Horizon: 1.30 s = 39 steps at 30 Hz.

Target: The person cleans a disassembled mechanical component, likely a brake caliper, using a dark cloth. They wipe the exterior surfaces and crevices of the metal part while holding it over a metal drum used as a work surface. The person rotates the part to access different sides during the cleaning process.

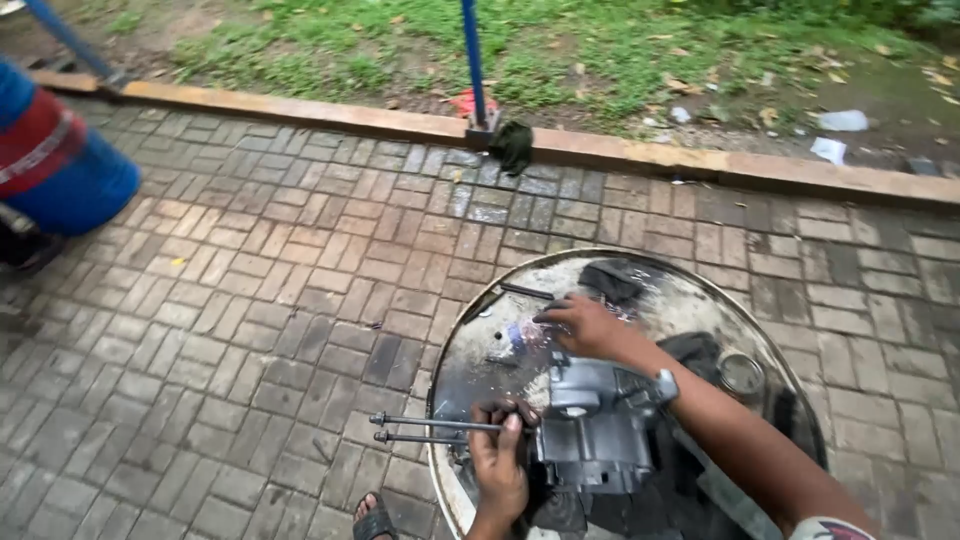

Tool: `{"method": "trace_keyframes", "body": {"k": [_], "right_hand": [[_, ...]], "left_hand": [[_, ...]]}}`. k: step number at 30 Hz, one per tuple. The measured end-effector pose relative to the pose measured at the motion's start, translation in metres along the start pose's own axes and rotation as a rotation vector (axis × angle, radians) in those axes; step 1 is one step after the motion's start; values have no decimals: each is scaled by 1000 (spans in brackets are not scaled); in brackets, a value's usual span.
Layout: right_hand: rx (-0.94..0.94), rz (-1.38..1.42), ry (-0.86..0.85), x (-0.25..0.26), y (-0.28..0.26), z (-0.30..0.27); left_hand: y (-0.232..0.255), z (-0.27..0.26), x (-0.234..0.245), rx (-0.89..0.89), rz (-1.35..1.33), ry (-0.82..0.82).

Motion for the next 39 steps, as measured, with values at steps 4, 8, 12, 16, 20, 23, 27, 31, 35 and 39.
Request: {"method": "trace_keyframes", "body": {"k": [4, 8, 12, 16, 20, 23, 27, 31, 35, 39], "right_hand": [[195, -16, 15, 6, -25, 28], [396, -430, 100, -24, -13, 59], [292, -345, 49, -22, -19, 80], [283, -383, 39, -26, -11, 100], [196, -275, 44, -26, -10, 99], [132, -179, -2, -5, -15, 85], [-254, 449, -8, 71, -61, 29], [-451, 500, 137, 56, 11, -5], [-329, 786, 604, 50, 57, -66], [-211, 1074, 874, 57, 45, -126]], "left_hand": [[21, 4, -15, 19, -39, 18], [21, 3, -17, 10, 22, -10], [25, 8, -24, -59, -67, -46], [27, 12, -29, -89, -115, -8], [25, 13, -29, -134, -77, -16], [32, 17, -32, -120, -63, -20], [38, 17, -35, -64, -55, -87], [35, 12, -26, 15, -4, -116], [18, 6, -12, -17, 36, -69], [-5, 3, 7, -29, 122, 0]]}}
Point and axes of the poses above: each hand's wrist, its own z-axis towards the middle knuckle, its own x-axis out of the back of the hand, y = z × x, the point moved 3 cm from there along z, towards the middle knuckle, and after that the axes turned 4 degrees about -y, right-handed, at the moved point
